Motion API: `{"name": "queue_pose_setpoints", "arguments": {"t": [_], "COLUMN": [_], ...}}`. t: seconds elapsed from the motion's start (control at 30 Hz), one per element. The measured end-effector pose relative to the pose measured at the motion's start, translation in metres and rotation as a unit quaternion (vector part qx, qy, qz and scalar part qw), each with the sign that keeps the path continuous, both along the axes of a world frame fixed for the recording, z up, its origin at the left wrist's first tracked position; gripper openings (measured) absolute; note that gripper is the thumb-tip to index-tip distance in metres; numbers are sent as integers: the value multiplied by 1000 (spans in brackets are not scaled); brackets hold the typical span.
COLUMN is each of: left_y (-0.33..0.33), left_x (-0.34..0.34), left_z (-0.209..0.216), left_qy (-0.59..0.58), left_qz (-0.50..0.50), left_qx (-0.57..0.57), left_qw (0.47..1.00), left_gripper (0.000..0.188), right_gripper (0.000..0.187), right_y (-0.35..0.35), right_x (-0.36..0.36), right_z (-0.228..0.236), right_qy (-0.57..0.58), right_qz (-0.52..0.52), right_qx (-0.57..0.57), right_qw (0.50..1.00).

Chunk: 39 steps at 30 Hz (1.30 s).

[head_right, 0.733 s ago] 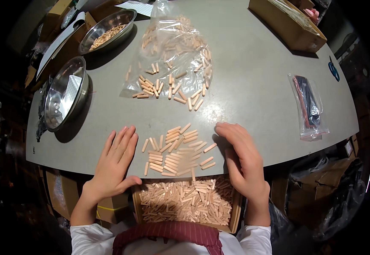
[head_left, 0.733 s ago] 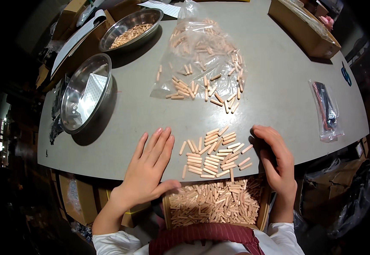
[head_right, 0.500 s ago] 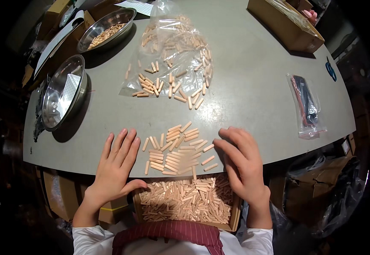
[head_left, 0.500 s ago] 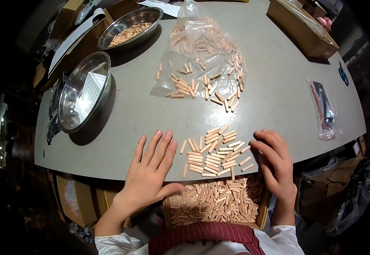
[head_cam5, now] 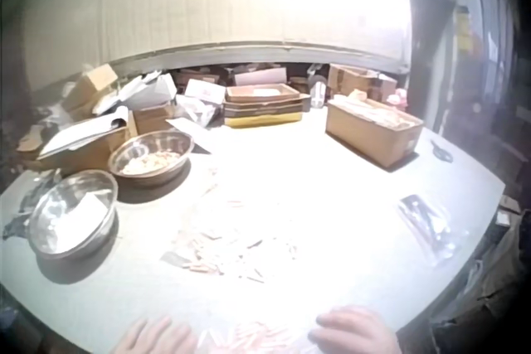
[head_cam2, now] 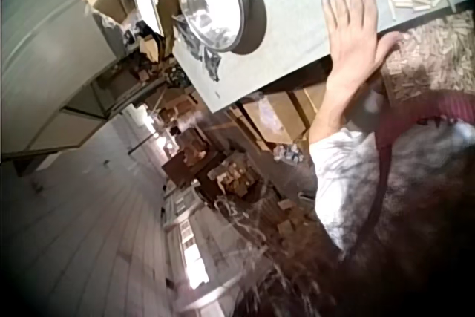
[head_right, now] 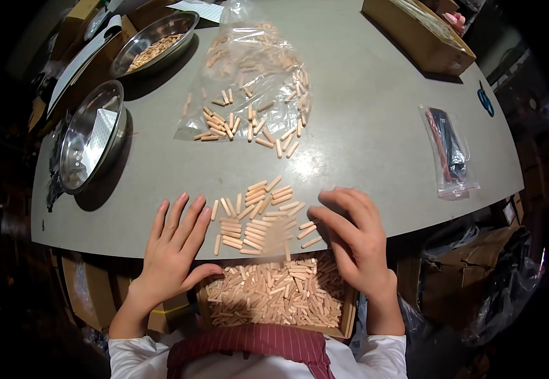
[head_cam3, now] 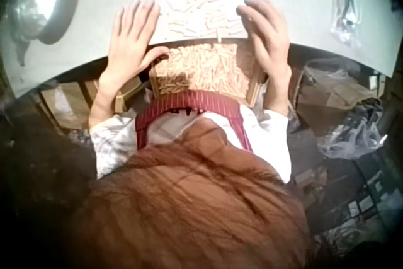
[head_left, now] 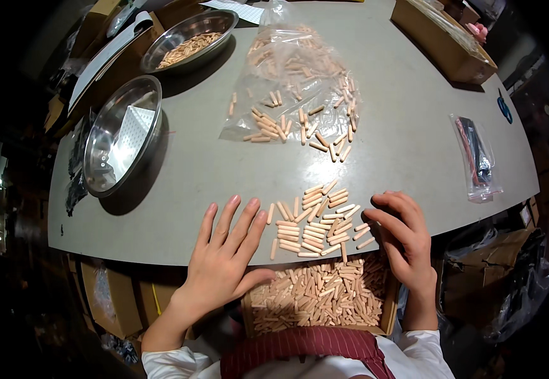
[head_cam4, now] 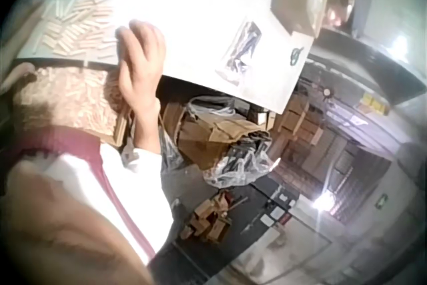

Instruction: The person pours wooden dowels from a plastic bag onto a table, sorts them into groups by hand, and sweeps the dowels into a box.

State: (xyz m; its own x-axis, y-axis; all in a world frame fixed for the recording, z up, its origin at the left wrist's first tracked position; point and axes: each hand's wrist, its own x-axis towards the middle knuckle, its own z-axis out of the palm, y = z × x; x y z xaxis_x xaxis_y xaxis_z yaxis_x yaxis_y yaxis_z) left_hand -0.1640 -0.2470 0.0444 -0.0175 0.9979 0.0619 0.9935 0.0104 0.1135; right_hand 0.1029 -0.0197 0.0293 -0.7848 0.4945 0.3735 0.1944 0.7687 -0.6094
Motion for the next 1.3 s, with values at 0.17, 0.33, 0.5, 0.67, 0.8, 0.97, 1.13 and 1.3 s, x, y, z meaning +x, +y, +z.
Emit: {"name": "queue_pose_setpoints", "arguments": {"t": [0.17, 0.33, 0.5, 0.67, 0.8, 0.97, 1.13, 1.3], "left_y": [-2, -2, 10, 32, 68, 128, 149, 150], "left_x": [5, -14, -15, -15, -31, -25, -5, -2], "left_z": [3, 12, 4, 5, -4, -3, -3, -12], "left_qy": [-23, -158, -239, -251, -296, -400, -529, -403], "left_qz": [-21, -81, -10, 24, -32, -114, -148, -268], "left_qx": [10, 5, 92, 89, 76, 4, -31, -23], "left_qw": [999, 984, 966, 964, 952, 909, 835, 875], "left_gripper": [80, 66, 62, 60, 54, 55, 62, 58], "right_gripper": [43, 38, 28, 40, 30, 16, 15, 23], "right_y": [5, 4, -3, -17, -20, -26, -19, 11], "right_x": [7, 10, -11, -29, -30, -24, -3, 16], "right_z": [6, 12, 7, 0, -7, -11, -6, -11], "right_qy": [-5, 56, 48, 57, 61, 49, 173, 267], "right_qz": [54, 56, 57, 163, 189, 204, 118, -6], "right_qx": [-6, -268, -70, 75, 113, 22, -379, -476], "right_qw": [999, 960, 995, 982, 974, 978, 902, 838]}}
